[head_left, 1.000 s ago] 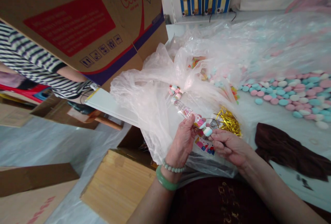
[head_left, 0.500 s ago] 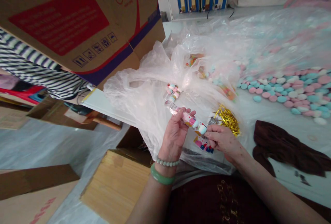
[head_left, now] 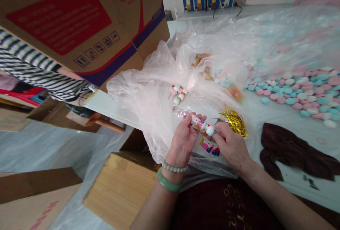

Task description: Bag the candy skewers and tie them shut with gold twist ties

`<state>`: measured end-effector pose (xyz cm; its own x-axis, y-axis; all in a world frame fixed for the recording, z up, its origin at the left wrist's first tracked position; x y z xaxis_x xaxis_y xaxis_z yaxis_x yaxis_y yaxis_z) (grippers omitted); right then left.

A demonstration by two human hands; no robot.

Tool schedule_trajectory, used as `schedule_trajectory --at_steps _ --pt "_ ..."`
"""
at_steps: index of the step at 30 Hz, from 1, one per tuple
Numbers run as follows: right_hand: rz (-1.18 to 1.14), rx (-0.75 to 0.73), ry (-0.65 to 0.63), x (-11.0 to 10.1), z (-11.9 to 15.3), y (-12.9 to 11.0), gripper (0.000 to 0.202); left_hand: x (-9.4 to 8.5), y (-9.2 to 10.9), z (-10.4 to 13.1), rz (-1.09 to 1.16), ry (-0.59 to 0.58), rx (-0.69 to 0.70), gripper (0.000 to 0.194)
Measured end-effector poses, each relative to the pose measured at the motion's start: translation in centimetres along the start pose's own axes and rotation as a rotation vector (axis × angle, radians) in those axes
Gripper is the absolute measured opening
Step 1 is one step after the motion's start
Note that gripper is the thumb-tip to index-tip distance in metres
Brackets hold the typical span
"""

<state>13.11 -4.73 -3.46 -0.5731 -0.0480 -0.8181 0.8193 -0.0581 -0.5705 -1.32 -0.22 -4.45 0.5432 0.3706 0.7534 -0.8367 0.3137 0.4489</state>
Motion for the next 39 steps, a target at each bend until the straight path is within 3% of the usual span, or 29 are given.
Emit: schedule_trajectory --at_steps 5,13,16,19,23,25,27,31,39 --pt "0.049 -0.282 0.004 0.1 0.5 -0.5 0.042 0.3 0.1 0.1 -0.005 0.028 -0.036 0.011" --pt "0.326 -0.362 -0.020 -0.1 0.7 -1.1 0.059 0.5 -0.1 0.3 -0.087 -0.008 0.000 0.013" --pt "0.284 -0.356 -0.056 0.1 0.4 -1.3 0.055 0.3 -0.3 0.3 -0.115 -0.012 0.027 0.012" --pt "0.026 -0.274 -0.051 0.3 0.0 -0.8 0.043 0.5 -0.5 0.3 -0.077 -0.022 -0.005 0.015" --pt "-0.298 -0.014 0.044 0.2 -0.4 1.2 0.023 0.9 -0.5 0.3 0.033 -0.043 -0.032 0.014" --pt "-0.328 0.004 0.061 0.1 -0.5 1.5 0.010 0.9 -0.4 0.2 0.060 -0.036 0.003 0.011" --pt "-0.355 -0.019 0.052 0.0 -0.5 1.2 0.015 1.0 -0.3 0.2 0.053 -0.046 0.034 0.009" --pt "-0.523 0.036 -0.041 0.5 -0.7 -0.4 0.016 1.3 -0.5 0.5 0.032 -0.101 0.080 0.018" --pt "-1.065 0.306 -0.263 3.0 -1.3 -1.9 0.018 1.1 -0.7 0.5 0.011 -0.066 0.050 0.019"
Point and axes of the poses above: each hand's wrist, its own z-axis away from the middle knuckle, its own x-axis out of the palm, y = z × x, the point moved 4 cm from there along -z, towards the middle knuckle, and after that the axes turned 9 degrees about z, right-handed, at the moved point
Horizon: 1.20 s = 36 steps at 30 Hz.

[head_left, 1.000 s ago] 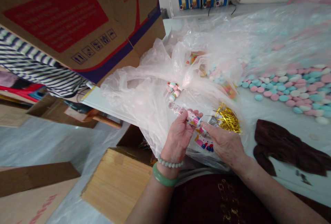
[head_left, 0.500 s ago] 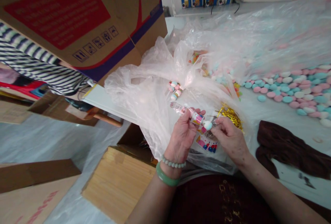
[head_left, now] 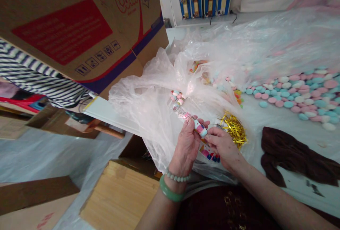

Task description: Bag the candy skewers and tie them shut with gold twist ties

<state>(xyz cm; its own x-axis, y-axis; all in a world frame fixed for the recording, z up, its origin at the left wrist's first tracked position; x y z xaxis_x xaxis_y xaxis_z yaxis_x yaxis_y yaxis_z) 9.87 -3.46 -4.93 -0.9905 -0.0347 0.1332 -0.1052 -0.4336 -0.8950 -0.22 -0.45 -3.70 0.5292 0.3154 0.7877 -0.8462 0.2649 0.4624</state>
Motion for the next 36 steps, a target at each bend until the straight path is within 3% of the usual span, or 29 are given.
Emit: schedule_trajectory --at_steps 4,8,16,19,24,28,32,36 --pt "-0.003 0.024 0.003 -0.4 -0.1 -0.1 0.020 -0.5 0.9 -0.6 -0.029 0.031 -0.113 0.019" --pt "0.084 0.030 -0.018 -0.6 -0.2 0.2 0.017 -0.8 2.0 -1.0 -0.016 0.131 -0.048 0.017" --pt "-0.101 0.084 -0.075 0.8 -1.2 0.3 0.018 -0.4 0.4 -1.1 0.030 0.120 -0.001 0.010" --pt "-0.129 0.081 -0.098 1.2 -1.4 0.0 0.019 -0.5 0.7 -1.4 0.051 0.135 -0.027 0.011" --pt "0.265 -0.048 -0.020 0.1 -1.1 -0.1 0.014 -0.9 2.5 -2.0 0.076 0.085 -0.031 0.020" --pt "0.497 -0.148 0.060 0.2 -1.0 -0.7 0.016 -0.9 2.4 -1.9 0.049 0.098 0.007 0.017" --pt "0.542 -0.287 0.118 1.2 -1.4 -1.3 0.017 -0.3 1.3 -1.4 0.034 0.102 0.013 0.015" --pt "0.525 -0.215 0.094 0.4 -1.3 -0.3 0.017 -0.5 0.5 -1.2 0.046 0.080 -0.065 0.014"
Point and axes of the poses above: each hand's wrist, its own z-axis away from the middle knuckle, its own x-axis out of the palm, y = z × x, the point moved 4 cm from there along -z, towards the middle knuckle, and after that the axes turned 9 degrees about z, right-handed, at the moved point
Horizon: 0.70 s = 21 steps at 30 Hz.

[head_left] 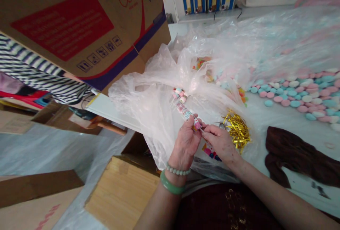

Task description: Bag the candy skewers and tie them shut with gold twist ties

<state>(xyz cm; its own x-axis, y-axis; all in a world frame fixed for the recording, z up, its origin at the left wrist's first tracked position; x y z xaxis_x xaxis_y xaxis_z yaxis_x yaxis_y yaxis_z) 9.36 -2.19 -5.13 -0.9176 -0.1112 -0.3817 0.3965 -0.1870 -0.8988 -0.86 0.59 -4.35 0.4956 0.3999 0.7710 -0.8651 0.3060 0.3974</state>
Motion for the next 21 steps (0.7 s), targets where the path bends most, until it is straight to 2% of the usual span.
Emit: schedule_trajectory --at_steps 2,4,8,10,12,15,18,21 --pt "0.043 0.011 -0.050 -0.3 0.4 0.5 0.017 -0.3 -0.2 0.0 -0.016 -0.038 -0.022 0.013" --pt "0.136 -0.042 -0.032 -0.9 0.6 0.3 0.017 -0.5 -0.2 0.1 -0.075 -0.065 0.017 0.017" --pt "0.430 -0.290 0.169 -1.6 0.7 -1.6 0.022 -0.6 0.3 0.5 -0.395 -0.052 0.202 0.029" --pt "0.549 -0.376 0.247 -1.6 0.7 -2.2 0.023 -0.4 0.4 0.7 -0.498 -0.067 0.185 0.034" --pt "0.634 -0.428 0.315 -1.6 0.9 -2.3 0.024 -0.3 0.3 0.8 -0.508 -0.097 0.115 0.037" --pt "0.723 -0.485 0.388 -1.5 1.4 -2.1 0.025 -0.6 -0.3 1.2 -0.498 -0.080 0.053 0.035" --pt "0.794 -0.509 0.402 -1.6 1.5 -1.7 0.025 -1.0 -1.0 1.6 -0.615 -0.028 0.128 0.033" --pt "0.780 -0.456 0.409 -2.0 1.0 -1.2 0.020 -0.9 -1.4 2.0 -0.779 -0.013 0.217 0.030"
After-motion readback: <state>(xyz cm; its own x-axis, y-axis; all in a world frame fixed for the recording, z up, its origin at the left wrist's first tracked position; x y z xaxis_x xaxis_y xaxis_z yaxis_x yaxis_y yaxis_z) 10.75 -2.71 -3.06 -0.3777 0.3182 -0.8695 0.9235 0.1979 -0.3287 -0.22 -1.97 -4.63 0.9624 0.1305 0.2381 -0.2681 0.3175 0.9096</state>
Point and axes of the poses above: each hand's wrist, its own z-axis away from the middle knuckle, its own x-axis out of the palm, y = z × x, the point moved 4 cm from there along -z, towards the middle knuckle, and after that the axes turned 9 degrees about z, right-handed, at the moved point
